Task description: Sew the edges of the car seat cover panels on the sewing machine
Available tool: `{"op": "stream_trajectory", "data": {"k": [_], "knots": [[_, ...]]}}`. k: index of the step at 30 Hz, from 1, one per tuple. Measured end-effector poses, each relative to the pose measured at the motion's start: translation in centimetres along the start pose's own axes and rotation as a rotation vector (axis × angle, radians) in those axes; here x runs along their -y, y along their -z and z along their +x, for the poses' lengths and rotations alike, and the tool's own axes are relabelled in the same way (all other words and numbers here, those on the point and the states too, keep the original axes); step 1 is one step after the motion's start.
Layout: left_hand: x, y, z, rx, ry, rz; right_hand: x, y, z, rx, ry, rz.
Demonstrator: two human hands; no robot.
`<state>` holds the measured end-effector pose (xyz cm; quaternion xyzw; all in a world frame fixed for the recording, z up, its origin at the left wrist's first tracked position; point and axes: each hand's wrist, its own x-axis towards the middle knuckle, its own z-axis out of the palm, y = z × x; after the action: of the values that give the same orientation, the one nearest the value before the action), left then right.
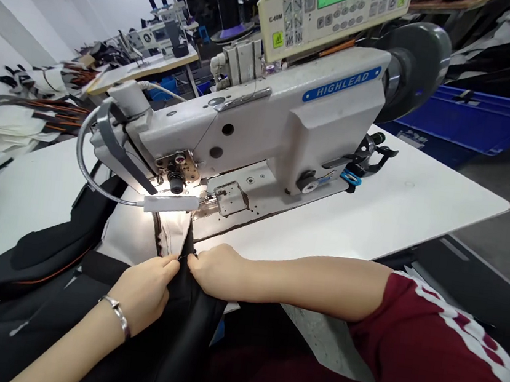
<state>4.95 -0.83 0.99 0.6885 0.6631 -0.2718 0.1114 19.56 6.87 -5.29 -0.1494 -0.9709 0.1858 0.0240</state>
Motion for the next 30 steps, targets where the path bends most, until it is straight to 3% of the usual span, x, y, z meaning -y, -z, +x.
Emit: {"op": "stream_trajectory", "data": {"k": [2, 4, 7, 11, 14, 17, 20, 26, 30], "knots": [[-0.4, 1.4, 0.3, 0.103, 0.014, 0.023, 0.0, 0.1, 0.0, 0.015, -0.001, -0.01], [-0.9, 1.9, 0.5, 0.136, 0.026, 0.033, -0.1, 0.3, 0.1, 0.02, -0.001, -0.01], [-0.6, 0.1, 0.4, 0.044, 0.019, 0.062, -0.2, 0.4, 0.1, 0.015, 0.006, -0.017], [1.4, -2.4, -0.5, -0.074, 0.054, 0.113, -0.1, 0.2, 0.2, 0.007, 0.012, -0.021], [1.7, -1.0, -0.8, 0.031, 0.077, 0.065, -0.1, 0.0, 0.3, 0.013, 0.002, -0.011], [0.4, 1.7, -0.3, 0.047, 0.077, 0.079, -0.1, 0.0, 0.2, 0.004, 0.002, -0.026], [-1.0, 2.6, 0.6, 0.055, 0.026, 0.049, -0.2, 0.0, 0.0, 0.008, 0.015, -0.033], [0.5, 0.0, 1.3, 0.0, -0.034, -0.106, -0.3, 0.5, 0.0, 0.044, 0.039, -0.028], [1.6, -0.5, 1.5, -0.033, -0.057, -0.189, -0.4, 0.7, 0.2, 0.057, 0.03, -0.022]]}}
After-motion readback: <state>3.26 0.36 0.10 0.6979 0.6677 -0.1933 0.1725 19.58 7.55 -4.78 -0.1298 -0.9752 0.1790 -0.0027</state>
